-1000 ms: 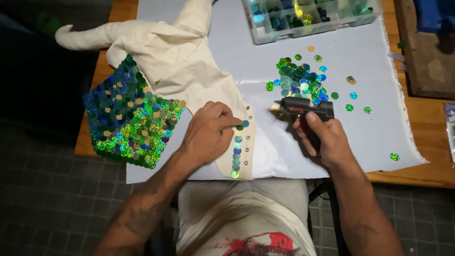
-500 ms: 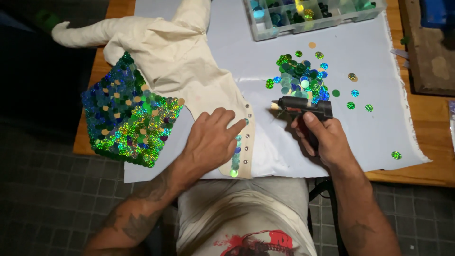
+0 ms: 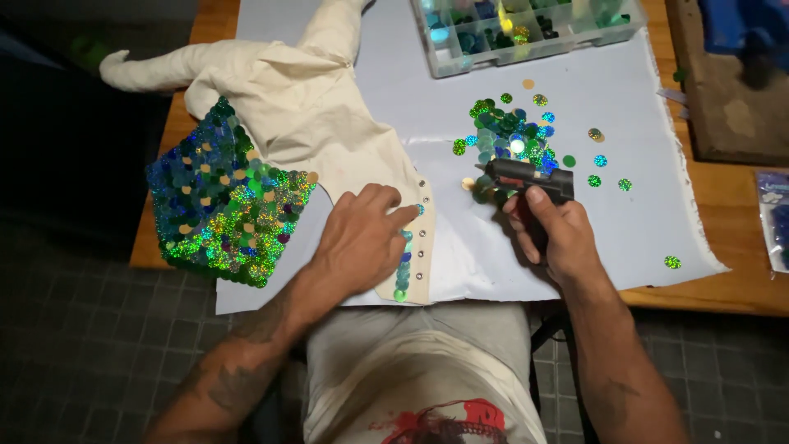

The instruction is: Decorating a white garment by gluing individual sequins using a hot glue gun

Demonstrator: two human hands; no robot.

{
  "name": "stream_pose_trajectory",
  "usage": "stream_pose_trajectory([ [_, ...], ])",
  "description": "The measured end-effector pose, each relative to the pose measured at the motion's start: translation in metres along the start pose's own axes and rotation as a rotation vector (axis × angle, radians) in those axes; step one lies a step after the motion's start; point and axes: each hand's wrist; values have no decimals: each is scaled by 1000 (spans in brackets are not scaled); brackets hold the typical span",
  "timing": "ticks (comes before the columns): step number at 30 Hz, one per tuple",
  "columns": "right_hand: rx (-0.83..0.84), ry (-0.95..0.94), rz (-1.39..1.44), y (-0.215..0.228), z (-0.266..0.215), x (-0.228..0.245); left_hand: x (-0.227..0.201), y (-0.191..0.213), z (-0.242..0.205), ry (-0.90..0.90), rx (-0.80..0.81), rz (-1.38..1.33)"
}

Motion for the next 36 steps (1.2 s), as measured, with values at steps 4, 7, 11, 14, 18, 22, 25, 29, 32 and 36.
stream_pose_trajectory([
  [4,-19,20,-1,-3,-2,2,13,28,10,68,168,-216],
  [7,-18,-7,-107,2,-9,-5,32,45,25,131,237,-302],
  [11,212,-88,-192,-44,-25,26,62,57,68,-19,8,-96],
  [14,403,-42,-343,-40,-25,6,81,17,112,-157,28,-12],
  [18,471,85,-451,-58,-25,20,82,30,138,-122,408,26],
  [22,533,219,-510,-42,-24,4,81,37,151,-226,707,-77],
  [25,582,317,-530,-47,-23,3,76,59,148,-259,877,-187],
  [29,622,395,-593,-44,-22,-4,96,19,151,-325,918,-200],
  [32,631,373,-600,-46,-21,1,95,27,155,-306,881,-198],
  [36,622,387,-609,-48,-20,2,102,14,164,-332,860,-347],
])
Point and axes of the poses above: each hand's wrist, its own z-axis towards the middle knuckle, its own y-axis out of the back of the hand, x = y × z, and after that the axes turned 15 degrees about z, right-handed
